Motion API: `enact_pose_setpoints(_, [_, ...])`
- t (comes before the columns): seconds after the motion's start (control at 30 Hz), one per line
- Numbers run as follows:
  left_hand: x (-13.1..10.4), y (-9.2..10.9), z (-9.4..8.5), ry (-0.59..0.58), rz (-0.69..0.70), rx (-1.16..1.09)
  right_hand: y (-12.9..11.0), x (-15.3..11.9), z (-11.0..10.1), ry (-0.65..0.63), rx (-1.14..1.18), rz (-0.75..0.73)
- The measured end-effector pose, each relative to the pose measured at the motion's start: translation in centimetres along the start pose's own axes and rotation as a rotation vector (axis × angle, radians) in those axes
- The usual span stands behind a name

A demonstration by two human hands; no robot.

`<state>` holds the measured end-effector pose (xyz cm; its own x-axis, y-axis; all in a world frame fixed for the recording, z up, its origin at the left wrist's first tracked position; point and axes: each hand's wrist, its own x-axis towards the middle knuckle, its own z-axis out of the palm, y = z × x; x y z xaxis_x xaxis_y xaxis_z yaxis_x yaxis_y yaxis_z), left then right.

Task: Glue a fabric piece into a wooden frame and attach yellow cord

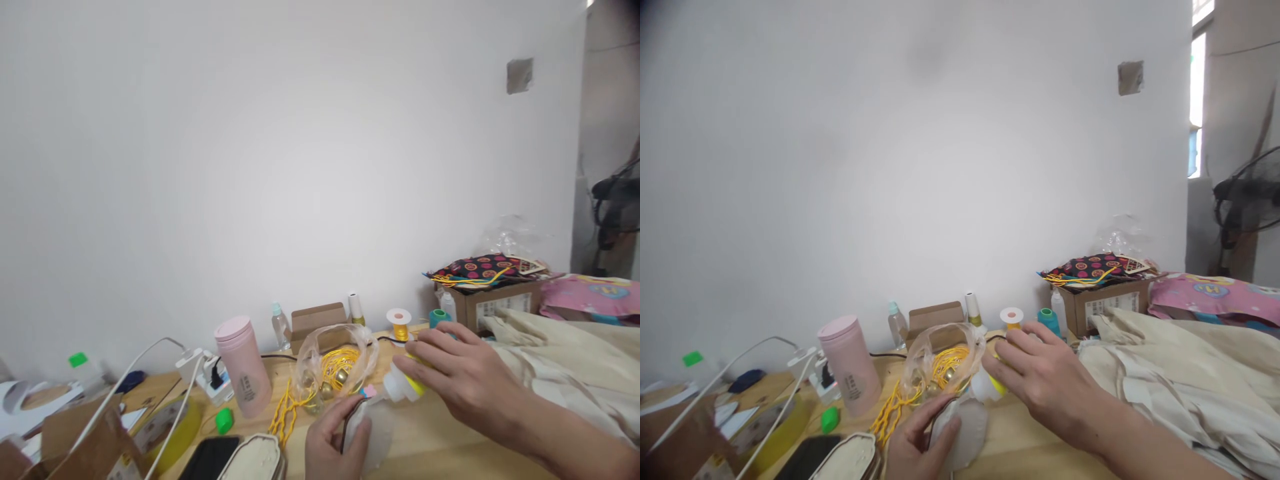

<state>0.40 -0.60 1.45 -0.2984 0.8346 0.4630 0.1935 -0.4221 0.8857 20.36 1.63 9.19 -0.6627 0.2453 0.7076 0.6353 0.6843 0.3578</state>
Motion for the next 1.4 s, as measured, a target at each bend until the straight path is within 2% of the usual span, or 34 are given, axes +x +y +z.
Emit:
enact_pose_setpoints(0.43, [-0.1,0.6,0.3,0.021,-0.108,-0.062,0.1,1.5,-0.1,-0.067,-0.081,-0.073])
enact_pose_setpoints(0.63, [-0.2,0.3,0.3,0.001,-0.105,-0.056,0.1,1.9,-0.2,-0.092,-0.117,-0.124])
enact_pose_setpoints(1.4, [-0.1,0.3,0.1,0.007,-0.155,-0.029,0.6,2.9,-0.5,-0.137,-0.028,-0.165])
